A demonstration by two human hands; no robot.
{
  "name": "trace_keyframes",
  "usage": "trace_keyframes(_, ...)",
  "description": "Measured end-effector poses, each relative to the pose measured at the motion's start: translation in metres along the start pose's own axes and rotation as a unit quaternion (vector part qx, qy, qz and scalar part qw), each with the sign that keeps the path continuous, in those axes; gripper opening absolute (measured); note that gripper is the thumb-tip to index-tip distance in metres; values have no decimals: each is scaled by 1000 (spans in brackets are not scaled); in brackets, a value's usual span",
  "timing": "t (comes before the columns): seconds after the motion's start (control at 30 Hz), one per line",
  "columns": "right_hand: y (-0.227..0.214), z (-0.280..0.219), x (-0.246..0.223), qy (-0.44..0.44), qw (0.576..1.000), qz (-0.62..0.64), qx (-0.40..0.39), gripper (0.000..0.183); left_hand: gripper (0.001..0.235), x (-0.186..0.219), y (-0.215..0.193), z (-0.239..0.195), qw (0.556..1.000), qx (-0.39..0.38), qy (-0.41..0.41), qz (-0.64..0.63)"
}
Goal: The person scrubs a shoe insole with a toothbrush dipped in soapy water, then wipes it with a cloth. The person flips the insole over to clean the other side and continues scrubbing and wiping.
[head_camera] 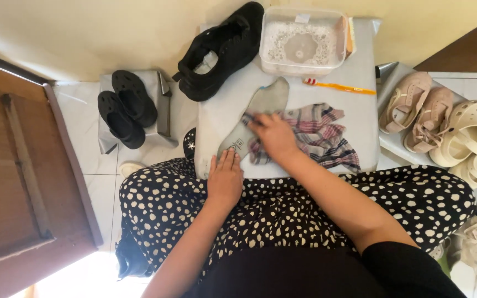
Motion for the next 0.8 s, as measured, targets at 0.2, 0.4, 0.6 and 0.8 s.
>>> trace_keyframes(0.2,-6,16,70,103,994,-37,20,23,48,6,-22,-6,999,-33,-14,-12)
trace_keyframes(0.4,-20,-16,45,93,995,20,3,21,39,-9,-30,-20,998,-32,-58,2)
trace_keyframes(0.6,-14,-54,14,82,996,-42,7,33,63,28,-78,21,989,129,16,-65)
trace_keyframes(0.8,-8,-52,24,100,992,-75,-12,38,87,30,-34,67,994,-35,1,-106)
Point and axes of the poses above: each hand's wrist, its own z-axis towards the middle knuckle, its own y-axis out of the palm, x = y × z, the point moved 9 cm from there along z, towards the middle knuckle, and after that the axes turned 11 degrees about -x, right-handed, at the moved point
